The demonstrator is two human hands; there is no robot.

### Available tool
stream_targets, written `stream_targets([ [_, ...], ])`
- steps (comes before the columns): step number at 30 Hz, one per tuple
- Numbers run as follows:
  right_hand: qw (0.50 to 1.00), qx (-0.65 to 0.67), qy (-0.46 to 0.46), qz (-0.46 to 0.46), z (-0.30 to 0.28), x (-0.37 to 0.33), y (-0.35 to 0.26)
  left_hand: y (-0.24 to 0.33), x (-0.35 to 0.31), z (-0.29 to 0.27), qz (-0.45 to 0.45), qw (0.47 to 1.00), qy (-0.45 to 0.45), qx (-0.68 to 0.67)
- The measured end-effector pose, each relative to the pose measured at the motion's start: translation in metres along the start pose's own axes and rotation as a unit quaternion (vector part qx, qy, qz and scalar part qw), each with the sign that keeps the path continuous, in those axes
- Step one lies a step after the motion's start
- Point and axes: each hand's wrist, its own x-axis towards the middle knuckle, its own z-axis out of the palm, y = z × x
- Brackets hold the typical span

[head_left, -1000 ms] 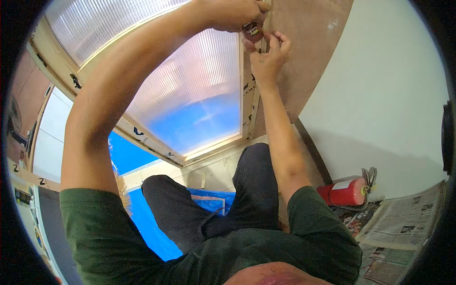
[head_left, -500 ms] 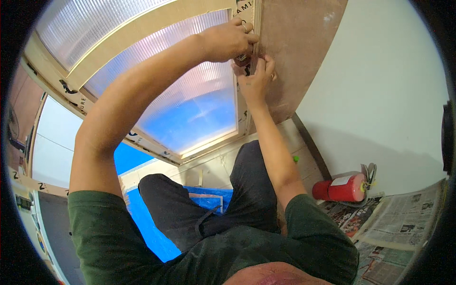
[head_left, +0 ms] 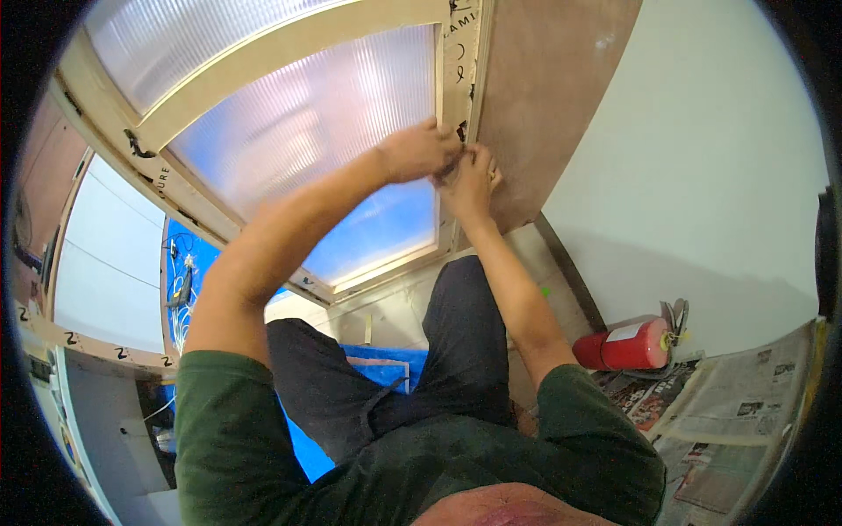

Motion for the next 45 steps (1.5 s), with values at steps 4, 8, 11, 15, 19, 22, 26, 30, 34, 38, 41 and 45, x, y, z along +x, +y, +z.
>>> stream_targets([
  [4,0.997,-0.012,-0.063,-0.032,-0.007,-0.026,0.003,0.033,-0.021,0.007,-0.010,1.000,-0.023,-0.010],
  [8,0.996,0.043,-0.017,-0.080,-0.041,-0.007,-0.024,0.033,-0.059,-0.044,-0.187,0.978,0.057,-0.072],
  [11,0.963,0.232,0.072,-0.117,-0.076,0.040,-0.049,0.017,-0.083,-0.091,-0.292,0.914,0.282,-0.005],
  [15,0.950,0.239,0.109,-0.169,-0.105,0.100,-0.073,-0.014,-0.101,-0.132,-0.323,0.861,0.387,0.066],
  [19,0.934,0.264,0.133,-0.202,-0.108,0.118,-0.097,-0.034,-0.114,-0.134,-0.327,0.861,0.373,0.113],
  [22,0.931,0.248,0.156,-0.219,-0.100,0.124,-0.112,-0.038,-0.112,-0.134,-0.322,0.865,0.362,0.132],
  [26,0.928,0.185,0.211,-0.245,-0.092,0.143,-0.112,-0.045,-0.106,-0.131,-0.318,0.868,0.351,0.150],
  [30,0.923,0.217,0.225,-0.223,-0.082,0.157,-0.088,-0.047,-0.090,-0.127,-0.316,0.871,0.346,0.150],
  [34,0.923,0.222,0.192,-0.249,-0.090,0.150,-0.095,-0.048,-0.086,-0.126,-0.319,0.871,0.341,0.155],
  [38,0.916,0.212,0.207,-0.270,-0.088,0.155,-0.094,-0.052,-0.077,-0.125,-0.316,0.869,0.349,0.149],
  [41,0.901,0.230,0.222,-0.294,-0.088,0.165,-0.092,-0.057,-0.065,-0.123,-0.308,0.872,0.353,0.144],
  [45,0.901,0.219,0.212,-0.308,-0.088,0.171,-0.091,-0.057,-0.059,-0.123,-0.309,0.873,0.342,0.159],
])
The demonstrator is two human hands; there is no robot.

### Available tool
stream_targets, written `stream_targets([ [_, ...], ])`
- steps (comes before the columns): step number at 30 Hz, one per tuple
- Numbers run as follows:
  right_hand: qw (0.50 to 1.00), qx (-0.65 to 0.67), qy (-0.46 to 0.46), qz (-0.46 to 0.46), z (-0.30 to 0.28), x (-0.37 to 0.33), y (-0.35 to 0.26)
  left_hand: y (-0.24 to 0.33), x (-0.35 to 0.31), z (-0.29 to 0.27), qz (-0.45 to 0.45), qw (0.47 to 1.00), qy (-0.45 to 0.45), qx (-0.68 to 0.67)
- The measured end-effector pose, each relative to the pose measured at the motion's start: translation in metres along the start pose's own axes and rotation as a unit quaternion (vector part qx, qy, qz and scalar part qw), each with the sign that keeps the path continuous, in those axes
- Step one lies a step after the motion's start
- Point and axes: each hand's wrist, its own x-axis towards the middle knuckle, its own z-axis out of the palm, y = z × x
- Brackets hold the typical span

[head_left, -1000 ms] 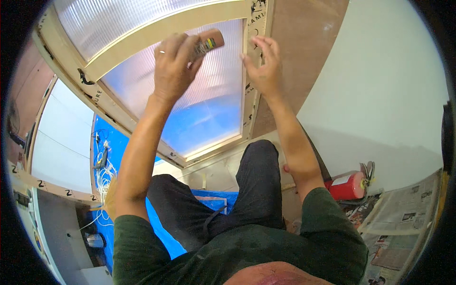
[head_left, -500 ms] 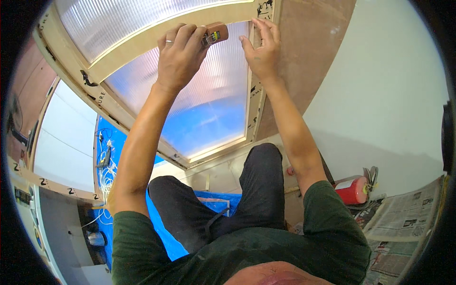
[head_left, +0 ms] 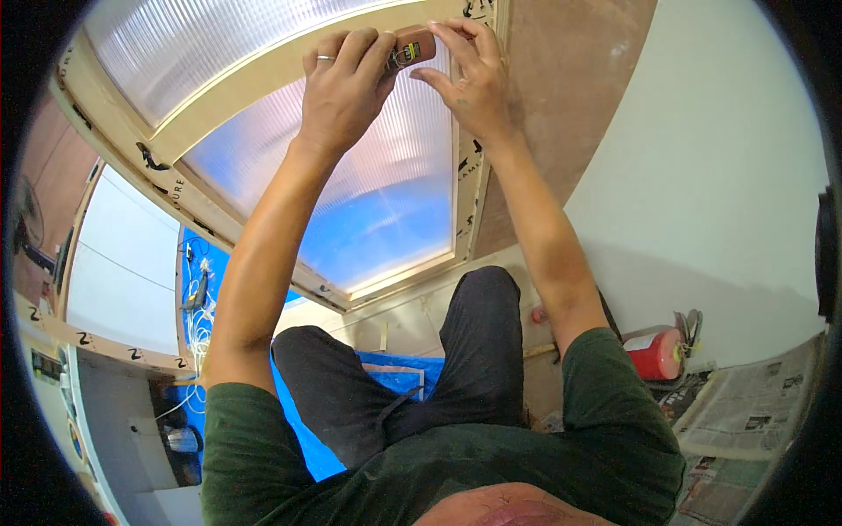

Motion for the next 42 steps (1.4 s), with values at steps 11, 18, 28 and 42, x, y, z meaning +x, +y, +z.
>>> stream_targets([
  [11,0.999,0.005,0.011,0.041,-0.006,0.001,0.009,0.001,0.016,0.014,0.055,0.998,0.003,-0.026],
  [18,0.991,0.013,-0.007,0.134,-0.029,0.008,-0.007,0.021,0.044,0.014,0.064,0.997,-0.031,-0.013],
  [28,0.974,0.129,0.039,0.182,-0.022,-0.004,0.015,0.020,0.070,0.022,0.103,0.991,-0.057,-0.061],
  [42,0.984,0.046,0.116,0.123,-0.008,-0.024,0.053,0.013,0.109,0.023,0.180,0.957,-0.184,-0.133],
])
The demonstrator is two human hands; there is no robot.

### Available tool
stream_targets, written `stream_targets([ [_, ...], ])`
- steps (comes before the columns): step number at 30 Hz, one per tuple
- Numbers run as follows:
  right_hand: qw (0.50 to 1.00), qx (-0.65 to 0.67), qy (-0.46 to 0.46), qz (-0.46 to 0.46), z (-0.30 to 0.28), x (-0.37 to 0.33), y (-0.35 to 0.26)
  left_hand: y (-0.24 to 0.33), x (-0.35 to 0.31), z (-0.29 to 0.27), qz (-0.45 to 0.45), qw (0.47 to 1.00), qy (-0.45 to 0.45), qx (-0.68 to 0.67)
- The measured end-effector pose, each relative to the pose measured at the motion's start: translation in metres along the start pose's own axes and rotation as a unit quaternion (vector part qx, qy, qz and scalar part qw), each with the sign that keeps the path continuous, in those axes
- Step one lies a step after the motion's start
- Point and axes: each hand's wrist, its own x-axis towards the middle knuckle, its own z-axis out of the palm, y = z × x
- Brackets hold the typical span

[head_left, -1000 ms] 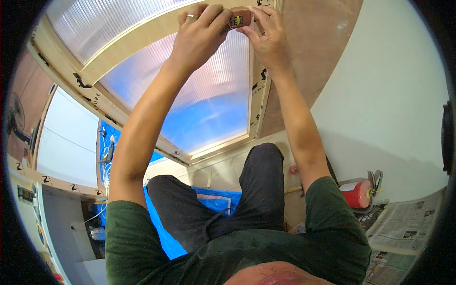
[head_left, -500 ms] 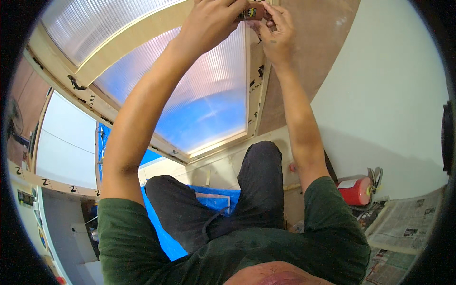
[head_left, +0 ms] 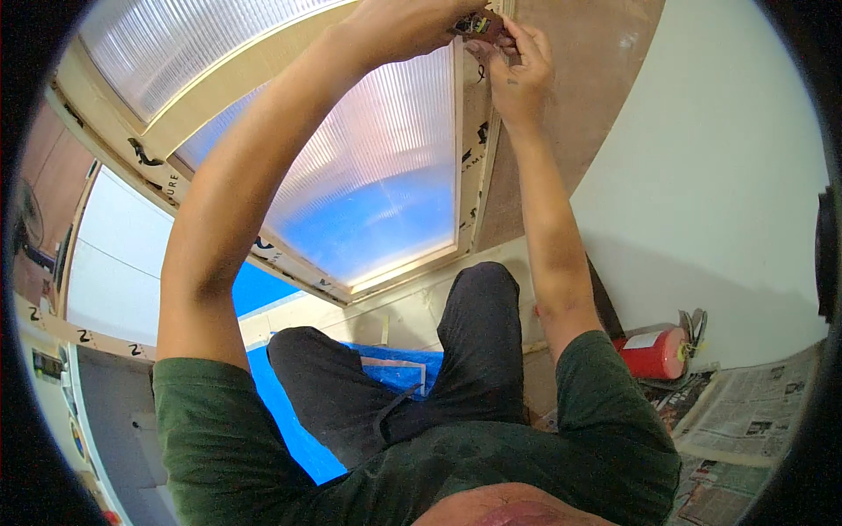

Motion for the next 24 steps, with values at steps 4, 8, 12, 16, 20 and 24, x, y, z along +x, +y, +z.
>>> stream_targets([
  [4,0.999,-0.027,-0.011,0.020,-0.007,-0.008,-0.016,-0.010,0.005,0.007,0.050,0.998,-0.029,0.034],
  [8,0.999,-0.034,-0.002,0.032,-0.010,-0.003,-0.012,-0.015,0.014,0.001,0.095,0.995,-0.044,0.002],
  [12,0.999,-0.048,-0.008,0.023,-0.012,-0.013,-0.010,-0.012,0.017,0.000,0.099,0.992,-0.076,-0.003],
  [16,0.995,-0.088,-0.025,0.047,-0.014,-0.024,-0.018,-0.008,0.017,-0.001,0.102,0.989,-0.104,0.005],
  [20,0.997,-0.037,-0.009,0.067,-0.016,-0.028,-0.015,-0.005,0.017,0.003,0.118,0.988,-0.099,0.000],
  [24,0.996,-0.072,-0.018,0.054,-0.017,-0.037,-0.007,0.001,0.015,0.006,0.097,0.986,-0.133,0.011],
])
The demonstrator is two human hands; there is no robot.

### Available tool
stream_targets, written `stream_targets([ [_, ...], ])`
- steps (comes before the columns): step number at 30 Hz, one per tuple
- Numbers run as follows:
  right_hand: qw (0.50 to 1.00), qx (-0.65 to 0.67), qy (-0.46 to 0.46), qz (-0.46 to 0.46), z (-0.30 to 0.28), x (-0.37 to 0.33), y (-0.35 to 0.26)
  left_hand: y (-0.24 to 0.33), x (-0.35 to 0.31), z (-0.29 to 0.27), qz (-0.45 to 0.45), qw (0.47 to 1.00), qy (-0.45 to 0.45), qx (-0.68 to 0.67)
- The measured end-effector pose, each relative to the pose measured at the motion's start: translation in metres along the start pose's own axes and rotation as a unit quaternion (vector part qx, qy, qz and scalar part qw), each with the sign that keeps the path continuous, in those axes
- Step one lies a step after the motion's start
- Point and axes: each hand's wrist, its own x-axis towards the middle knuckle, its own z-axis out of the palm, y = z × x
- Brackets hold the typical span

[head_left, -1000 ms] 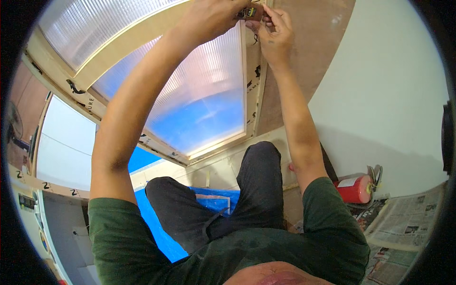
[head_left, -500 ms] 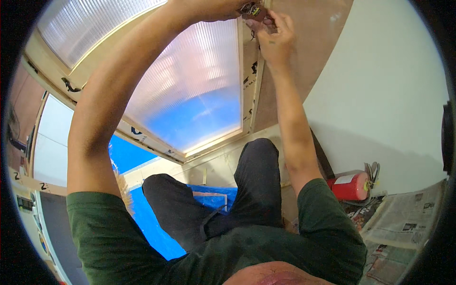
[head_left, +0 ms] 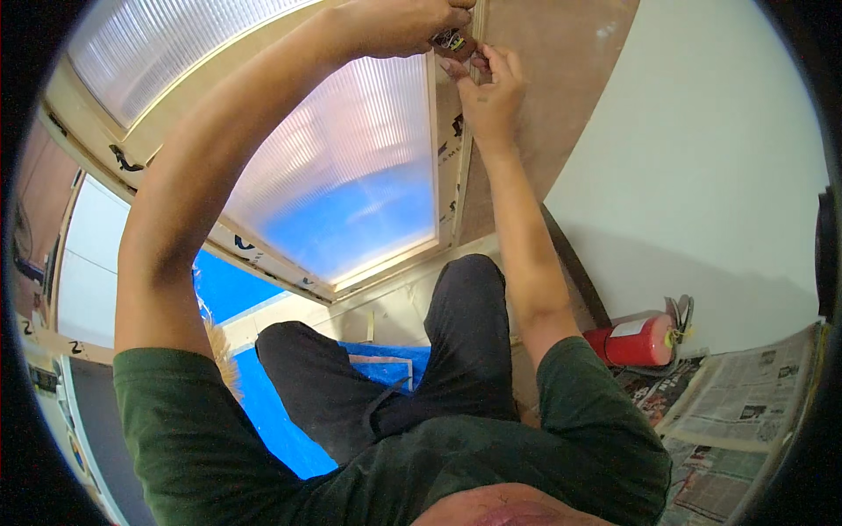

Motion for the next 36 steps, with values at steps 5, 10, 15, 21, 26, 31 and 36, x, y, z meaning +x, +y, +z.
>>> stream_targets([
  [5,0.999,-0.007,-0.018,0.044,-0.001,-0.013,0.004,0.004,-0.002,0.000,0.036,0.999,-0.005,-0.018],
  [10,0.998,-0.017,-0.046,0.050,-0.013,-0.039,-0.004,0.011,-0.004,0.035,0.059,0.998,0.011,-0.031],
  [15,0.992,-0.037,-0.067,0.096,-0.013,-0.069,0.012,0.033,-0.010,0.072,0.040,0.999,0.006,-0.009],
  [21,0.984,-0.048,-0.133,0.113,-0.027,-0.114,0.010,0.061,-0.034,0.104,0.054,0.998,-0.007,-0.037],
  [26,0.959,0.004,-0.276,0.064,-0.062,-0.142,0.011,0.131,-0.089,0.150,0.073,0.989,-0.079,-0.098],
  [31,0.974,0.040,-0.196,0.111,-0.054,-0.090,-0.017,0.208,-0.172,0.182,-0.076,0.970,-0.112,-0.201],
  [36,0.996,0.012,-0.089,0.018,-0.015,-0.009,-0.041,0.257,-0.237,0.181,-0.292,0.875,-0.108,-0.371],
])
